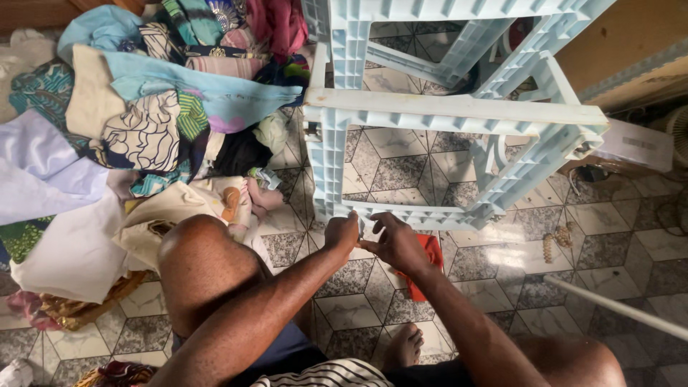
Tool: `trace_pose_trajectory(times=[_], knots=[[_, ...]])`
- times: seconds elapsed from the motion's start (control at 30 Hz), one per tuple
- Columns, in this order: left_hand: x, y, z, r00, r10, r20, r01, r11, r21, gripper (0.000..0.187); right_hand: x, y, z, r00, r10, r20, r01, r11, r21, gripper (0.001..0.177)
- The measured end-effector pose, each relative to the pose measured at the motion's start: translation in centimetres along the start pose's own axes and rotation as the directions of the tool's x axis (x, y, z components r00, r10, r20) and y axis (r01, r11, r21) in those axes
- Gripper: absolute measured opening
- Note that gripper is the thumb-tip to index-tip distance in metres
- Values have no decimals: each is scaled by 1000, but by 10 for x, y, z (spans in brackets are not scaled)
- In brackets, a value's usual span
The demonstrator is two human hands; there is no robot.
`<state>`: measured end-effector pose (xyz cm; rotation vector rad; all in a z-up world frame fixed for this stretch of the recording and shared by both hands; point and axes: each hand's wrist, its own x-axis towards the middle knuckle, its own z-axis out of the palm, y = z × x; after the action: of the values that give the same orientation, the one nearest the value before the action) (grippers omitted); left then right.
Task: The person sits on the floor and assembles a stack of light blue plastic crates. They wipe the crates with a red cloth, insert small white plastic connectors into the corners, and stack the crates on top of each other.
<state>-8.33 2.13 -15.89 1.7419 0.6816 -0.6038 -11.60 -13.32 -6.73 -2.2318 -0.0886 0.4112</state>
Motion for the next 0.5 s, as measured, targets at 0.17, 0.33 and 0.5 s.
trace_pose_trajectory(times=[0.17, 0.33, 0.5], knots=[[-2, -9, -19, 999, -46, -15, 45, 998, -52, 54, 7, -22, 35, 916, -338, -218, 332, 941, -66, 39], [15, -9, -41, 992, -113, 48, 119, 983, -142, 51, 18, -14, 66, 968, -150, -202, 151, 988, -10, 27], [28, -13, -67, 980, -184, 74, 182, 983, 33, 49, 26, -1, 77, 982, -52, -183, 62, 997, 50, 21]])
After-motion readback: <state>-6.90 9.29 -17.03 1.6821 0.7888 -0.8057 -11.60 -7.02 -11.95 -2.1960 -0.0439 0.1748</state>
